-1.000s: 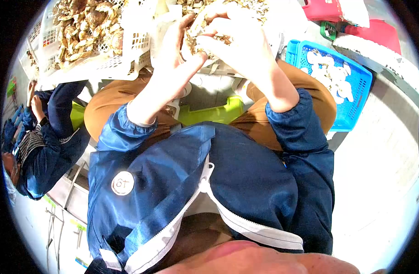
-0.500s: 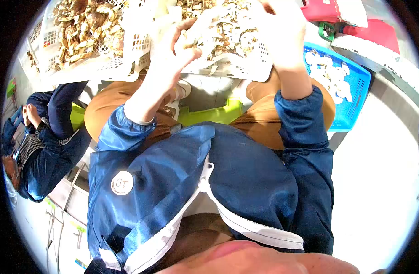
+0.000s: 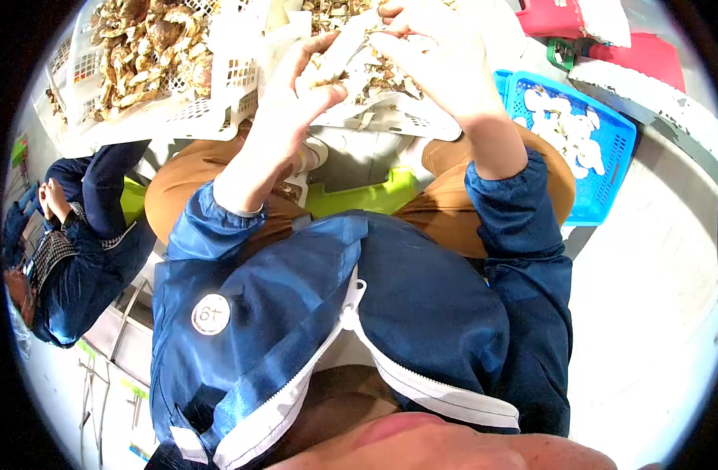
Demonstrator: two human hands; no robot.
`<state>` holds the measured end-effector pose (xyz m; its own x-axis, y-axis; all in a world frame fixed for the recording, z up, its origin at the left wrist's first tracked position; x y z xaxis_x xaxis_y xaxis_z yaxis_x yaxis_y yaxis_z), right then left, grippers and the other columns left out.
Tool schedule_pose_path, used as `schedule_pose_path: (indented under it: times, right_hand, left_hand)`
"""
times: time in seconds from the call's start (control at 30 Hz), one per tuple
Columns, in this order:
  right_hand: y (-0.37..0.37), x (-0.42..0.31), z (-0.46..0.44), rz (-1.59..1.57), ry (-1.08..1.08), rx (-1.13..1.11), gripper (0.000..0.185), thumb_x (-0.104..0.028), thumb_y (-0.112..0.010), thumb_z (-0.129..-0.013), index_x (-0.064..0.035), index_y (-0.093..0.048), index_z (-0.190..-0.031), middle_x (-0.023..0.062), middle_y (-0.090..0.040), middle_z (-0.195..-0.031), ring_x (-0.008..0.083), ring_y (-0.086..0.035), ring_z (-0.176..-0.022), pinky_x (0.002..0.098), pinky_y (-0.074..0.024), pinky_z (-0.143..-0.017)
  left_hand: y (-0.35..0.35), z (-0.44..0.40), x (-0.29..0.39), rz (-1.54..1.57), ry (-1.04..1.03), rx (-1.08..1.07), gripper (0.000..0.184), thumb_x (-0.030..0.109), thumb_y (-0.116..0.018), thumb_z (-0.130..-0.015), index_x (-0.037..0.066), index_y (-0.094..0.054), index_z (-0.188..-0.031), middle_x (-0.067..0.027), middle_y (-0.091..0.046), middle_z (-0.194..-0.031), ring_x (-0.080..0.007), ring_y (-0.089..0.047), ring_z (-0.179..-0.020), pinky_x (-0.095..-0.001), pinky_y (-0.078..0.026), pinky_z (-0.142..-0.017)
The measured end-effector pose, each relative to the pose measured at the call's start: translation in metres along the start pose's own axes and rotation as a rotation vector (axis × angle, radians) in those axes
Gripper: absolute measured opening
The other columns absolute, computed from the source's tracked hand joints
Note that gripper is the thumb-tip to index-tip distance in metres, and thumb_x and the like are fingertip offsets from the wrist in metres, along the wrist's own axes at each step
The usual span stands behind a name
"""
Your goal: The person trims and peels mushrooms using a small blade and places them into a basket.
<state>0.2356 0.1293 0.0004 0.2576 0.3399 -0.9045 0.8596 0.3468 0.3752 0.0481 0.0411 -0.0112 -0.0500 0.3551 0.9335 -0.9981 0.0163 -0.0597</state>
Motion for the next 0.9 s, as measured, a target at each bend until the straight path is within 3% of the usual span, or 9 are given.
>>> schedule_pose_path:
  times: [0.13, 0.27, 0.37, 0.4, 0.47, 0.57, 0.67, 0.83, 0.9]
  right_hand:
    - [0.0, -0.004, 0.001, 0.025, -0.046, 0.032, 0.01, -0.007, -0.069, -0.084, 0.0026, -0.066, -0.084, 0.0151, -0.067, -0.1, 0.026, -0.066, -0.087, 0.0326, -0.0532, -0.074]
    - [0.008, -0.005, -0.002, 0.092, -0.311, 0.147, 0.01, -0.007, -0.068, -0.085, 0.0024, -0.066, -0.085, 0.015, -0.068, -0.095, 0.0257, -0.066, -0.08, 0.0326, -0.052, -0.069]
    - [0.015, -0.006, -0.004, 0.182, -0.088, 0.188, 0.007, -0.006, -0.07, -0.083, -0.0001, -0.067, -0.085, 0.0128, -0.064, -0.087, 0.0222, -0.063, -0.078, 0.0318, -0.0499, -0.07]
    - [0.017, -0.009, -0.003, 0.254, 0.006, 0.191, 0.007, -0.006, -0.07, -0.082, -0.0004, -0.067, -0.084, 0.0122, -0.063, -0.085, 0.0212, -0.062, -0.078, 0.0316, -0.0495, -0.071]
    - [0.009, -0.011, -0.002, 0.144, -0.061, 0.017, 0.009, -0.008, -0.072, -0.082, -0.0008, -0.066, -0.083, 0.0102, -0.06, -0.094, 0.0189, -0.06, -0.085, 0.0312, -0.0498, -0.074]
    - [0.004, -0.016, -0.001, -0.068, -0.079, -0.261, 0.013, -0.012, -0.072, -0.084, -0.0007, -0.066, -0.082, 0.0103, -0.057, -0.108, 0.0208, -0.059, -0.094, 0.0322, -0.0515, -0.077]
    - [0.002, -0.02, -0.001, -0.1, -0.027, -0.301, 0.012, -0.011, -0.071, -0.085, -0.0001, -0.066, -0.083, 0.0109, -0.058, -0.108, 0.0203, -0.059, -0.097, 0.0322, -0.0523, -0.078]
    - [0.006, -0.02, 0.001, -0.386, -0.294, -0.327, 0.009, -0.009, -0.07, -0.086, 0.0, -0.068, -0.086, 0.0125, -0.06, -0.107, 0.0191, -0.063, -0.084, 0.0299, -0.0537, -0.072]
    - [0.009, -0.022, 0.0, -0.236, -0.071, -0.286, 0.008, -0.009, -0.07, -0.086, -0.0007, -0.069, -0.086, 0.011, -0.061, -0.105, 0.02, -0.065, -0.083, 0.0306, -0.0539, -0.072]
  left_hand:
    - [-0.003, 0.0, 0.005, -0.047, 0.003, -0.016, 0.064, 0.016, -0.067, -0.081, 0.001, -0.046, -0.14, -0.0112, -0.055, -0.129, -0.0153, -0.053, -0.113, -0.0289, -0.042, -0.098]
    - [0.004, 0.0, -0.006, 0.328, 0.201, -0.057, 0.061, 0.014, -0.064, -0.084, 0.001, -0.045, -0.14, -0.0125, -0.057, -0.124, -0.0192, -0.058, -0.108, -0.0359, -0.045, -0.1]
    - [0.017, -0.005, -0.018, 0.757, 0.266, -0.021, 0.052, 0.017, -0.056, -0.093, 0.0, -0.042, -0.139, -0.0144, -0.061, -0.115, -0.0247, -0.062, -0.106, -0.0485, -0.049, -0.102]
    - [0.019, -0.009, -0.018, 0.783, 0.266, -0.005, 0.051, 0.022, -0.054, -0.096, -0.001, -0.041, -0.141, -0.0151, -0.061, -0.117, -0.0262, -0.063, -0.107, -0.0473, -0.054, -0.097]
    - [0.016, -0.01, -0.011, 1.01, 0.292, -0.191, 0.053, 0.022, -0.054, -0.097, 0.002, -0.039, -0.144, -0.0158, -0.06, -0.123, -0.0282, -0.064, -0.108, -0.0445, -0.058, -0.089]
    - [0.015, -0.009, -0.011, 0.938, 0.276, -0.215, 0.054, 0.022, -0.053, -0.098, 0.005, -0.037, -0.147, -0.0149, -0.059, -0.128, -0.0274, -0.066, -0.105, -0.0394, -0.06, -0.081]
    - [0.018, -0.012, -0.017, 0.892, 0.221, -0.275, 0.055, 0.022, -0.054, -0.098, 0.008, -0.037, -0.149, -0.0126, -0.06, -0.128, -0.0245, -0.066, -0.103, -0.0343, -0.06, -0.074]
    - [0.01, -0.011, 0.002, 0.491, 0.142, -0.126, 0.058, 0.02, -0.058, -0.097, 0.005, -0.037, -0.149, -0.01, -0.061, -0.122, -0.0167, -0.064, -0.1, -0.0294, -0.058, -0.069]
    - [0.007, -0.011, 0.001, 0.439, 0.118, -0.127, 0.059, 0.02, -0.059, -0.097, 0.004, -0.037, -0.149, -0.0099, -0.061, -0.121, -0.0159, -0.063, -0.101, -0.03, -0.057, -0.071]
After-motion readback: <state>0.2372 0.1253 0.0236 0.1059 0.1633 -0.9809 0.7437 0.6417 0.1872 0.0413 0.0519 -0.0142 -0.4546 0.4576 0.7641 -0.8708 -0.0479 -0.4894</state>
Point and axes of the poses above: each hand's wrist, its own z-axis away from the middle knuckle, its own y-axis out of the back of the hand, x = y × z, the point moved 2 cm from there along -z, towards the middle knuckle
